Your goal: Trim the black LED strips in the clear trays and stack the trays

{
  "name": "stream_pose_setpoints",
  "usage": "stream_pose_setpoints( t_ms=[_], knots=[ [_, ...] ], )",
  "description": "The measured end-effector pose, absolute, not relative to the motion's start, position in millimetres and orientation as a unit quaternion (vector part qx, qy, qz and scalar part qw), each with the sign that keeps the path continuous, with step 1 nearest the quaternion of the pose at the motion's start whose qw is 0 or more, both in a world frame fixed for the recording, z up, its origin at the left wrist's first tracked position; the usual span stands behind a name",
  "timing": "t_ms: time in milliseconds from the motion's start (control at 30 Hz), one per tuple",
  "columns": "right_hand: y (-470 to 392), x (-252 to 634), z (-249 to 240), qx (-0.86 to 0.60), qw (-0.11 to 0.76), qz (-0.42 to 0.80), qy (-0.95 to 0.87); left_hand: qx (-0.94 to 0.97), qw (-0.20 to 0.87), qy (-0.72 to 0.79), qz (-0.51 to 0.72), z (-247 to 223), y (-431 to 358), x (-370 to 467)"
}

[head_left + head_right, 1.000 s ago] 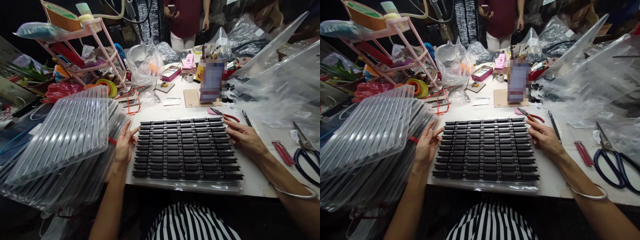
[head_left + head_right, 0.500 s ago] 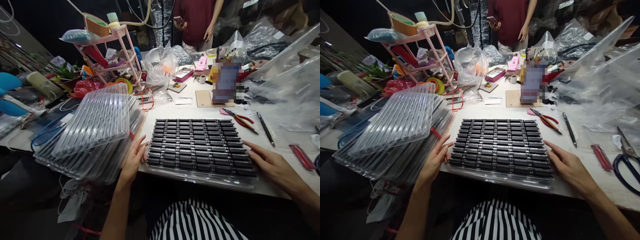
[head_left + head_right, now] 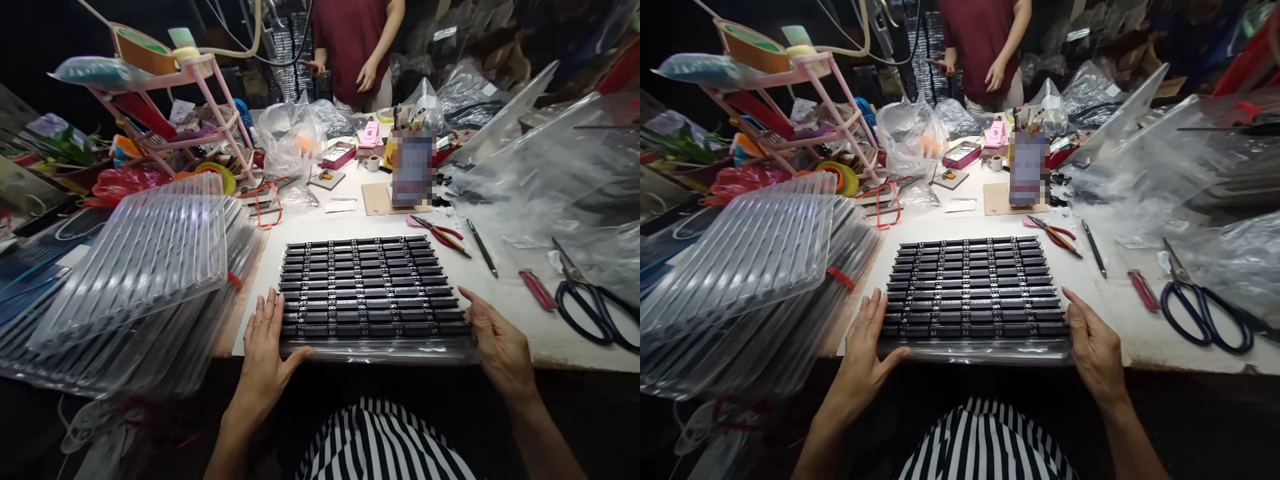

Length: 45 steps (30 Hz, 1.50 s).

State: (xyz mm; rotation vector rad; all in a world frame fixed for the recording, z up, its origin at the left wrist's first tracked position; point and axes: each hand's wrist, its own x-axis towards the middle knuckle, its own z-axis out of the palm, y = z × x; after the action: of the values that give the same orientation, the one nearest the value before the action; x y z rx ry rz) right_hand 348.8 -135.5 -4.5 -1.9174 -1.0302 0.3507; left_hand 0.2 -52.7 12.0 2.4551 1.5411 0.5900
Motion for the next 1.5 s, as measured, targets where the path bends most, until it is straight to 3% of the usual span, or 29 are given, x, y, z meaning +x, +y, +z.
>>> stream_pose_setpoints(
  t_ms=[267, 700, 800, 867, 1000, 1500],
  knots=[
    [-137.1, 351.0, -13.9, -0.721, 0.436, 0.095, -0.53, 0.831, -0.054, 0.541, 0.115, 15.1, -56.2, 19.9],
    [-133.0, 383.8, 4.5, -0.675, 0.405, 0.196, -0.584, 0.874, -0.087, 0.461, 0.127, 17.3, -55.9, 56.2],
    [-123.5, 413.8, 15.3, -0.717, 0.354, 0.106, -0.592, 0.882, -0.087, 0.442, 0.136, 15.0, -53.8, 62.8],
    [-115.5, 433.6, 22.9, -0.756, 0.274, 0.051, -0.592, 0.885, -0.087, 0.436, 0.138, 12.6, -52.3, 63.4],
    [-95.7, 453.7, 35.0, -0.794, 0.135, 0.05, -0.591, 0.887, -0.086, 0.433, 0.137, 7.2, -49.7, 59.4],
    [20.2, 447.0, 30.3, -0.828, 0.034, 0.054, -0.557, 0.884, -0.15, 0.428, 0.118, 4.6, -49.9, 56.3]
  ],
)
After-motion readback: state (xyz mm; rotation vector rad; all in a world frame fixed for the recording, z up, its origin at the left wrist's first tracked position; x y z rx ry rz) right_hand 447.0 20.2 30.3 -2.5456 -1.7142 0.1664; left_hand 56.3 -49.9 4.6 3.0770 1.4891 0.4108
